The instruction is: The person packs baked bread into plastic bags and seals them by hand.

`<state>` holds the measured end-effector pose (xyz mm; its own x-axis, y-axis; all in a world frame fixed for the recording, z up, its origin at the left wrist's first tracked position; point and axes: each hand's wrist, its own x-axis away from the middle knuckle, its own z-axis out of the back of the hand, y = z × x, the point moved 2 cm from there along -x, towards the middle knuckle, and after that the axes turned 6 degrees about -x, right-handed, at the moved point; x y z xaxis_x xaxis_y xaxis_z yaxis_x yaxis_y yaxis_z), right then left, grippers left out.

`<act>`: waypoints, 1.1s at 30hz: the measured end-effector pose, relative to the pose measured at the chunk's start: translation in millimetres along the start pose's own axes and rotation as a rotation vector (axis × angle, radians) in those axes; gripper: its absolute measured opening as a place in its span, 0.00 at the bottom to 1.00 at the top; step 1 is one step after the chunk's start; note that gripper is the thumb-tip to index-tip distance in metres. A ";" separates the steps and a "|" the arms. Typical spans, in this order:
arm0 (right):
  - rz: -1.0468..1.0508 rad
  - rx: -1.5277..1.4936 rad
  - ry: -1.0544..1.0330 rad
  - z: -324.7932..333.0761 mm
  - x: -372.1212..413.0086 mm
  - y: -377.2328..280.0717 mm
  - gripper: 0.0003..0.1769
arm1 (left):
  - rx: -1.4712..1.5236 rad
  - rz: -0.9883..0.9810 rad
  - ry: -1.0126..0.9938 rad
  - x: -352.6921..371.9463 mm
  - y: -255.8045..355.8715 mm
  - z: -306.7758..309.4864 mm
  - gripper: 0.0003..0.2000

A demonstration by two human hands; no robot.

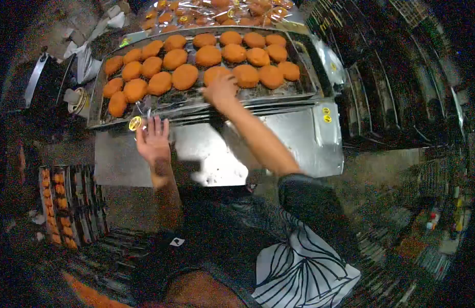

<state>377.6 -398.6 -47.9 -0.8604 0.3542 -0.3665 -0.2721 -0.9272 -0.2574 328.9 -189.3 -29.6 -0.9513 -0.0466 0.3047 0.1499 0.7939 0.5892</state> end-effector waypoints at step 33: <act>0.323 -0.961 0.081 149.4 61.2 123.5 0.34 | -1.740 -0.702 -2.218 106.8 -348.0 84.3 0.07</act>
<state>226.9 -509.7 31.5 -0.7900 0.1447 -0.5958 0.4600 -0.5026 -0.7320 152.4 -419.5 -265.2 0.2534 0.9648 0.0700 -0.9454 0.2317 0.2291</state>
